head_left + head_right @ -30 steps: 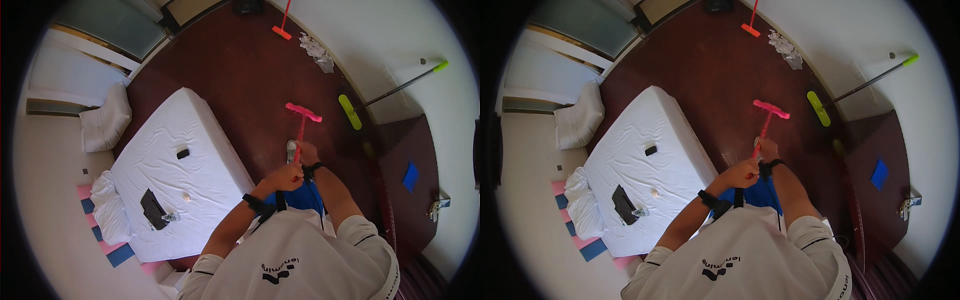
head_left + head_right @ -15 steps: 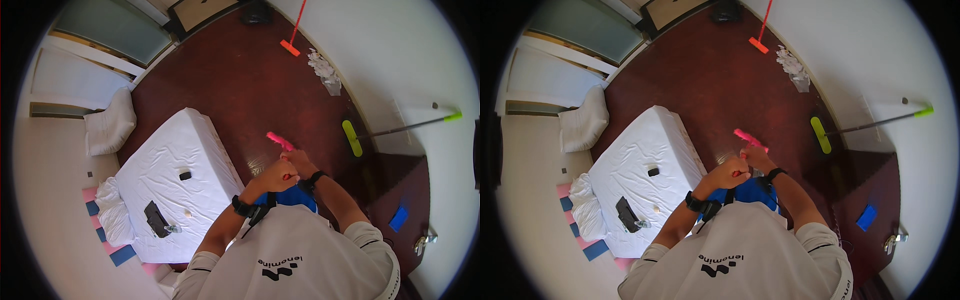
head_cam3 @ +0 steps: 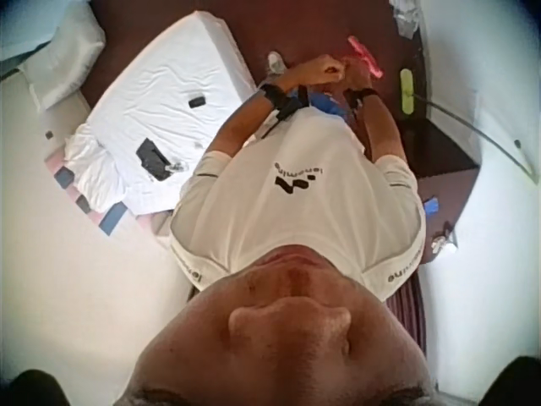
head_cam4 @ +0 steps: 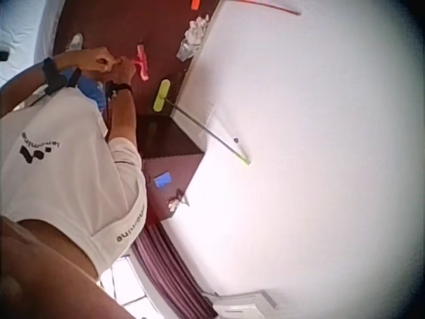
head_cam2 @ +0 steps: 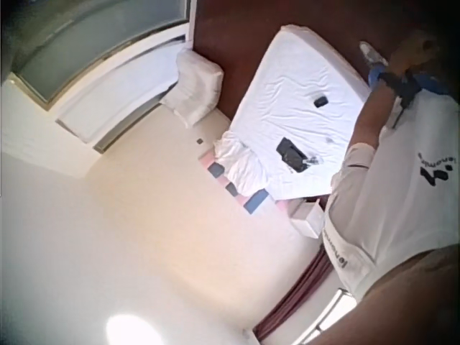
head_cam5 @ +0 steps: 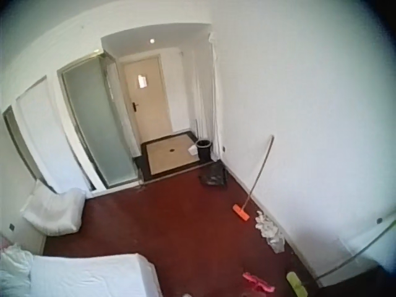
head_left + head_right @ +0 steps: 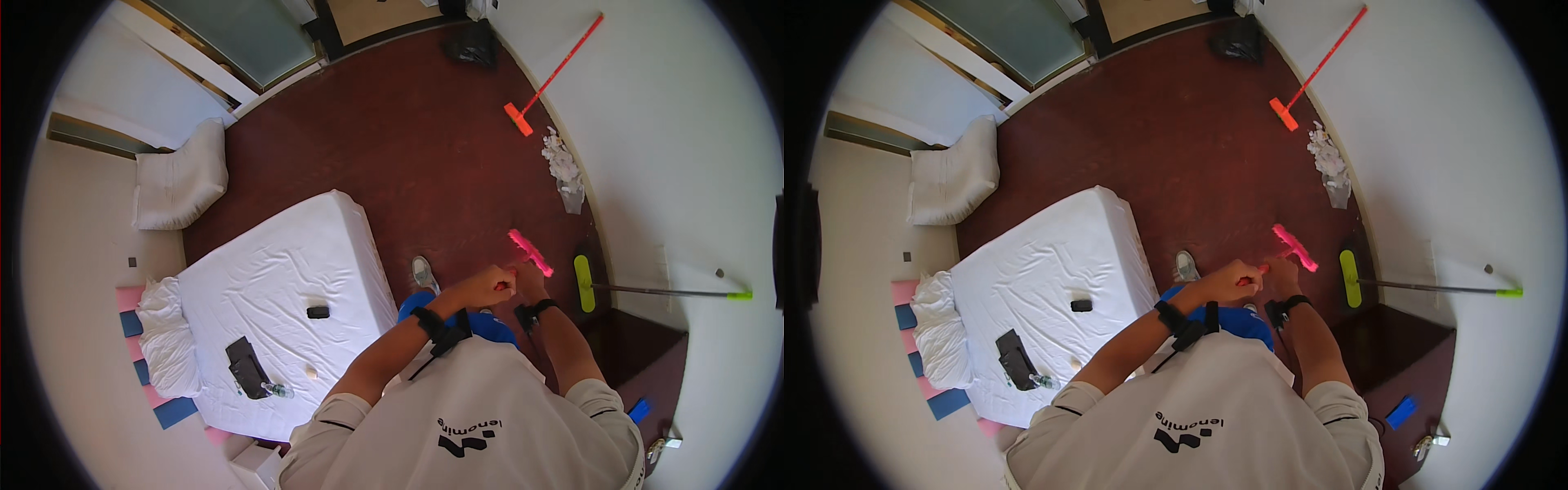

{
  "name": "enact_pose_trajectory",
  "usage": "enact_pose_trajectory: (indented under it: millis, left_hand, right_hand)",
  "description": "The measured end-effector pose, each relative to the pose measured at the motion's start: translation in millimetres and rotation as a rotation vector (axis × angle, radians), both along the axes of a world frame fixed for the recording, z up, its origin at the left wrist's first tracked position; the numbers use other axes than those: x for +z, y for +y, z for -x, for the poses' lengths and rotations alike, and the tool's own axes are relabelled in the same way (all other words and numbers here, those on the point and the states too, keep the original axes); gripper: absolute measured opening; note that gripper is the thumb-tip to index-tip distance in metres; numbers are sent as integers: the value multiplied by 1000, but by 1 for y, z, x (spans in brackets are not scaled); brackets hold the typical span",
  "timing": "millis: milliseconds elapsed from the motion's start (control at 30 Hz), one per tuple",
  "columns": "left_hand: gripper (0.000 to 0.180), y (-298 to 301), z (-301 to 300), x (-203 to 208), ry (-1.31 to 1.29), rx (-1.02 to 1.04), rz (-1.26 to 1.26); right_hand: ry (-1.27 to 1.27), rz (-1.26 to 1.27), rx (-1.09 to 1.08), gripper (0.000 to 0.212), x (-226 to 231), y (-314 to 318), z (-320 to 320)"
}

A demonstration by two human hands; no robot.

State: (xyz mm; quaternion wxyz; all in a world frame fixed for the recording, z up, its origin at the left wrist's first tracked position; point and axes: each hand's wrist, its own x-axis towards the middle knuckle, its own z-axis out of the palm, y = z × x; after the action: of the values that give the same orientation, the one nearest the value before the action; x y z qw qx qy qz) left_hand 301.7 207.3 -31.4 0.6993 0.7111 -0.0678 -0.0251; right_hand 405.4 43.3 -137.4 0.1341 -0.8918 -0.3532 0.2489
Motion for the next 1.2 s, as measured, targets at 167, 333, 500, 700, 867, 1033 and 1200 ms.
enact_pose_trajectory:
  millis: [167,333,500,700,867,1033,1200]
  left_hand:
    - [17,74,-6,-5,18,292,483]
    - [20,149,9,11,68,430,588]
    - [19,197,19,58,38,659,17]
    - [15,271,2,106,-131,815,-215]
    - [14,344,-40,118,-64,849,-288]
    - [14,404,-108,81,15,763,-207]
    - [16,432,-170,-1,158,606,195]
  right_hand:
    - [-101,118,-57,16,-3,66,-25]
    - [-43,-22,67,16,29,177,-17]
    - [-3,-543,429,16,41,292,-20]
    - [338,-753,531,22,41,443,-32]
    - [362,-798,395,27,47,523,-53]
    - [337,-407,348,30,23,542,-126]
    - [198,4,282,27,-29,487,-201]
